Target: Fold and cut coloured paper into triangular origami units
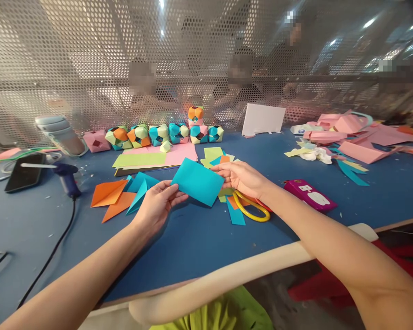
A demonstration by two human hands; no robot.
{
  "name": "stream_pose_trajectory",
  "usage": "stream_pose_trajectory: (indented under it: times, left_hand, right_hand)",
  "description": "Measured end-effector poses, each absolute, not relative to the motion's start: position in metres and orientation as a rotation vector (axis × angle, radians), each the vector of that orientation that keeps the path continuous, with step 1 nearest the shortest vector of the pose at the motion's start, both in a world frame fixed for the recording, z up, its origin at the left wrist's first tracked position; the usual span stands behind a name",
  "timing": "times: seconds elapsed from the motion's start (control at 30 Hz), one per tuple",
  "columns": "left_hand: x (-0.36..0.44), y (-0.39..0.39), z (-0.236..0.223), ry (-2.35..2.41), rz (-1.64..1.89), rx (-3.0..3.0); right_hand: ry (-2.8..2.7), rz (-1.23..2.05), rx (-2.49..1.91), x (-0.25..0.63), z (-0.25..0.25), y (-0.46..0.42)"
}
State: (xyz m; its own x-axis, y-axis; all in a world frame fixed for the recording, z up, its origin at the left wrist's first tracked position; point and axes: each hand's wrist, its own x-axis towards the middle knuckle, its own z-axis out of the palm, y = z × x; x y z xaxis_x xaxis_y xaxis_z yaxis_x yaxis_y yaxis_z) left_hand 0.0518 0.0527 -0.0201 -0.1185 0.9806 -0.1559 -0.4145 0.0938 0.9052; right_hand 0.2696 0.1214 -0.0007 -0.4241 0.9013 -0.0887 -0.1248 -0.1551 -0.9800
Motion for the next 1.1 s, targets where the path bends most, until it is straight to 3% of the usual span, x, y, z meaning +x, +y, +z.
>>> stream_pose_trajectory:
  times: [0.3,0.53,0.87,1.1]
  left_hand:
    - [0.05,0.053,-0.018,1.084,1.432,0.713]
    - [0.057,0.047,-0.017,1.041,1.328,0.721]
    - [0.072,0.036,-0.017,0.995,1.131,0.826]
    - [0.071,0.035,-0.017,1.014,1.132,0.819]
  right_hand:
    - [-1.419,1.681,-0.959,0.276,-0.001,0.123]
    - [-1.662,1.337,-1.007,0.274,-0.004,0.121]
    - [-1.784,1.184,-0.959,0.268,-0.006,0.112]
    - [-1.969,0.822,-0.803,0.266,-0.009,0.099]
